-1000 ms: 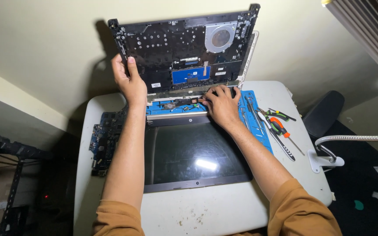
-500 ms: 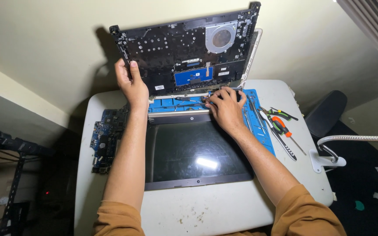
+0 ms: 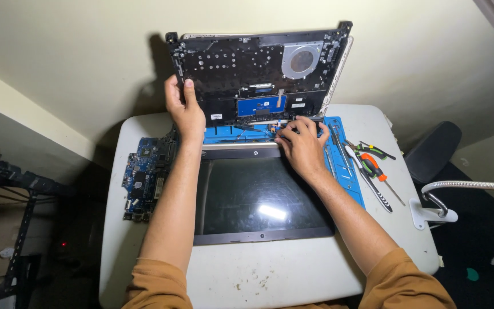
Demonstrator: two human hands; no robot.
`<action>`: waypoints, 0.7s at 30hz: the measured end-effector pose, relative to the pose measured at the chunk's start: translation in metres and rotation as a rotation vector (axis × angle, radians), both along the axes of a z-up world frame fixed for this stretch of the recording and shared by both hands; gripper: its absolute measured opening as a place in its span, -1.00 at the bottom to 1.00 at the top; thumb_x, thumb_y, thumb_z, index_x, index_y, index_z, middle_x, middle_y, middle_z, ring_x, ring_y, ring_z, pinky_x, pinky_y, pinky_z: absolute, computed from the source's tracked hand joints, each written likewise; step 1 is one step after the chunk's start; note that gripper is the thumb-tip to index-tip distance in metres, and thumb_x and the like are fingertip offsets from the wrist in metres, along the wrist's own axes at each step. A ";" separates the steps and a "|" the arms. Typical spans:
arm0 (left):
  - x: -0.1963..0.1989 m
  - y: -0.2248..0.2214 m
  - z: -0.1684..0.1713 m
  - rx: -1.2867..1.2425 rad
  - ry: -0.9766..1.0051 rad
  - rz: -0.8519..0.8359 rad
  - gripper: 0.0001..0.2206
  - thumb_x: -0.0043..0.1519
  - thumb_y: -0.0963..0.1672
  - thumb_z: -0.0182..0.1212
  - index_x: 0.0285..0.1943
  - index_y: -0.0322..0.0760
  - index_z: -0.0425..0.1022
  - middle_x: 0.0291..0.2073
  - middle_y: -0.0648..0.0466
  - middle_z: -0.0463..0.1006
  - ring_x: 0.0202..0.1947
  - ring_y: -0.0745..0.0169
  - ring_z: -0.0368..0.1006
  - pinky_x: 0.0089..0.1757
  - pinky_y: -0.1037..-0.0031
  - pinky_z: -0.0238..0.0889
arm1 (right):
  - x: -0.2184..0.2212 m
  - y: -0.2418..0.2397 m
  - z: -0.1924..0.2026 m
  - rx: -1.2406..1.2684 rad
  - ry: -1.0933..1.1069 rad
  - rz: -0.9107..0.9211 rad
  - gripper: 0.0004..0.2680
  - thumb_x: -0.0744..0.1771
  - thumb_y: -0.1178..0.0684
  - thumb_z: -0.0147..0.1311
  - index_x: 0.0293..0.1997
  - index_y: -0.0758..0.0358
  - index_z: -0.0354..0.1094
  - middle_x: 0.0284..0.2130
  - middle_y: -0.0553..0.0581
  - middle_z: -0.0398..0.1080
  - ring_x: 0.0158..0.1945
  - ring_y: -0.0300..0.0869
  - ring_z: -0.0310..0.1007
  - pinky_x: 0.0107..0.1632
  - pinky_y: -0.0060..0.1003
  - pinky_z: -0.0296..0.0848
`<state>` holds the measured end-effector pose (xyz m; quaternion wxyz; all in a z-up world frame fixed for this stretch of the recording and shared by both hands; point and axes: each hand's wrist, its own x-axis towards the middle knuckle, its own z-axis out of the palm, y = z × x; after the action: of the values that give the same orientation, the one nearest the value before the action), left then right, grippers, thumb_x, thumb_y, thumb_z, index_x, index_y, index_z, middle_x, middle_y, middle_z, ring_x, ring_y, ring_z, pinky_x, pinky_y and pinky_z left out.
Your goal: A person disassembles a laptop by removing the motherboard, internal components, and the screen bezel using tools.
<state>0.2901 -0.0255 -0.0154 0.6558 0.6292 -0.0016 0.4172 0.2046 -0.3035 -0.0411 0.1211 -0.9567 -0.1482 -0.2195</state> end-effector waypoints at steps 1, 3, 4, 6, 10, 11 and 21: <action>-0.001 -0.002 0.000 0.011 0.012 -0.009 -0.89 0.46 -0.15 0.08 0.11 -0.18 0.42 -0.17 0.04 0.58 -0.07 0.33 0.44 0.03 0.30 0.33 | -0.001 0.000 0.002 0.001 0.011 -0.004 -0.94 0.32 -0.07 0.27 -0.20 -0.11 0.51 -0.15 -0.05 0.37 0.31 -0.11 0.21 0.27 0.27 -0.17; -0.002 -0.006 0.000 0.023 0.025 -0.020 -0.89 0.45 -0.14 0.09 0.11 -0.18 0.42 -0.19 0.06 0.59 -0.08 0.35 0.44 0.03 0.31 0.34 | -0.002 0.001 0.005 0.002 0.021 -0.009 -0.95 0.32 -0.05 0.28 -0.21 -0.11 0.53 -0.15 -0.05 0.38 0.32 -0.11 0.21 0.29 0.27 -0.19; -0.002 -0.006 0.000 0.048 0.028 -0.009 -0.89 0.45 -0.14 0.09 0.11 -0.17 0.43 -0.20 0.05 0.61 -0.10 0.35 0.46 0.02 0.31 0.35 | -0.002 0.002 0.006 0.006 0.026 -0.011 -0.95 0.32 -0.05 0.28 -0.21 -0.10 0.53 -0.15 -0.05 0.38 0.31 -0.11 0.22 0.29 0.28 -0.19; -0.005 -0.007 0.000 0.076 0.043 -0.001 -0.89 0.45 -0.14 0.10 0.10 -0.17 0.43 -0.20 0.05 0.62 -0.11 0.35 0.48 0.00 0.32 0.36 | -0.004 0.002 0.003 0.013 0.041 -0.015 -0.95 0.32 -0.05 0.28 -0.21 -0.10 0.54 -0.15 -0.05 0.38 0.30 -0.11 0.22 0.29 0.30 -0.19; 0.000 -0.006 -0.002 0.076 0.018 -0.012 -0.86 0.45 -0.14 0.11 0.15 -0.18 0.41 -0.21 0.01 0.63 -0.13 0.31 0.50 0.00 0.29 0.38 | 0.003 0.002 0.005 0.017 0.049 -0.011 -0.96 0.33 -0.03 0.27 -0.20 -0.10 0.53 -0.15 -0.04 0.39 0.31 -0.11 0.21 0.29 0.32 -0.21; 0.001 -0.004 -0.008 0.075 0.020 -0.011 -0.84 0.44 -0.14 0.12 0.17 -0.17 0.40 -0.23 0.01 0.63 -0.14 0.29 0.52 -0.01 0.29 0.39 | 0.003 0.002 0.005 0.029 0.065 -0.009 -0.97 0.33 -0.01 0.27 -0.21 -0.08 0.54 -0.15 -0.03 0.41 0.31 -0.10 0.23 0.29 0.33 -0.22; -0.016 -0.020 0.021 0.145 0.100 0.050 -0.86 0.43 -0.11 0.13 0.13 -0.06 0.41 -0.29 0.06 0.63 -0.22 0.24 0.55 -0.12 0.33 0.43 | 0.007 0.003 0.008 0.054 0.097 -0.025 -0.99 0.34 0.00 0.26 -0.22 -0.05 0.55 -0.21 0.00 0.51 0.32 -0.10 0.26 0.30 0.35 -0.30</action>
<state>0.2744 -0.0457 0.0061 0.5974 0.6948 0.0168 0.4001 0.2112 -0.3005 -0.0330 0.1512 -0.9643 -0.1244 -0.1781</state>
